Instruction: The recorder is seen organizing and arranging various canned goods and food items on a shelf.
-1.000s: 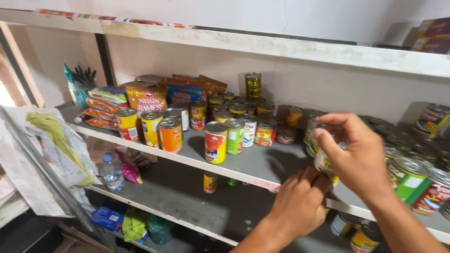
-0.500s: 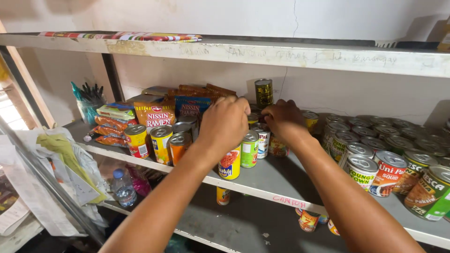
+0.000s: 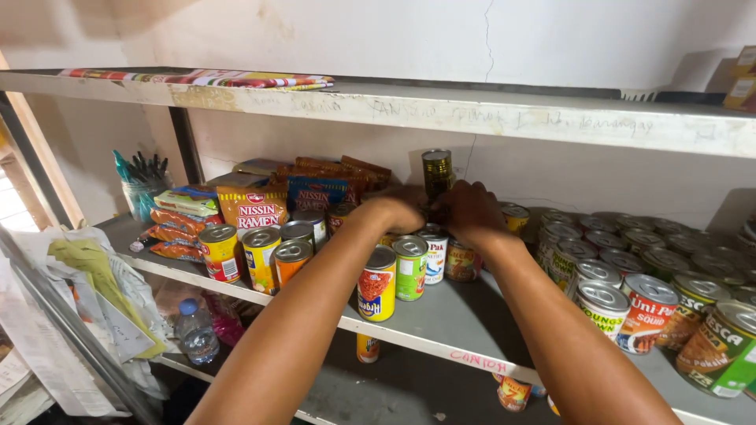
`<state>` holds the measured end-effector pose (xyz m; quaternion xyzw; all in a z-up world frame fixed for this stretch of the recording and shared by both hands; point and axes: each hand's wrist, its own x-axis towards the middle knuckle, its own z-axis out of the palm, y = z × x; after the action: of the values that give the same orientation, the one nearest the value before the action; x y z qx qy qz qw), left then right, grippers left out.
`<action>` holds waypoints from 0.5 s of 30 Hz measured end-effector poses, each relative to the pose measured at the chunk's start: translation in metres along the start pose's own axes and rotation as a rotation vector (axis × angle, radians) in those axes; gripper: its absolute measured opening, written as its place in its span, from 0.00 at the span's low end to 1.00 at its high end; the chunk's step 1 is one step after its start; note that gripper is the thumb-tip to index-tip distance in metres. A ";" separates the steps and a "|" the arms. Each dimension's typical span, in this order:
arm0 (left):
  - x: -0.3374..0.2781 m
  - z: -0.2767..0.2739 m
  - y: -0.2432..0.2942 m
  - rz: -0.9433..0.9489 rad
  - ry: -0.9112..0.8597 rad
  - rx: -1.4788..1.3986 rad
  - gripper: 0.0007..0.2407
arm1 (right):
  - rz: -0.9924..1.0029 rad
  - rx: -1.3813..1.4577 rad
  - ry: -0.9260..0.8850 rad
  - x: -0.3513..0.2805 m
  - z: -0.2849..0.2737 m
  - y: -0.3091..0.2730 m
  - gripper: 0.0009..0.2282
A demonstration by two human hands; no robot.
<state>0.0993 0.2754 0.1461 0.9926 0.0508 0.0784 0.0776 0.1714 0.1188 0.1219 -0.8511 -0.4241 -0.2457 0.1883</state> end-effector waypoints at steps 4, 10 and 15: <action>-0.013 -0.011 0.010 -0.012 -0.031 0.023 0.16 | 0.086 0.048 -0.054 -0.003 -0.009 -0.011 0.08; -0.013 -0.020 -0.002 -0.043 0.012 -0.013 0.17 | -0.005 -0.004 0.030 -0.012 -0.020 -0.016 0.06; -0.014 -0.031 -0.014 -0.007 0.182 -0.078 0.16 | -0.035 0.027 0.153 -0.017 -0.026 -0.019 0.06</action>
<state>0.0796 0.2925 0.1720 0.9773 0.0582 0.1702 0.1117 0.1404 0.1059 0.1352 -0.8196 -0.4267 -0.3073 0.2274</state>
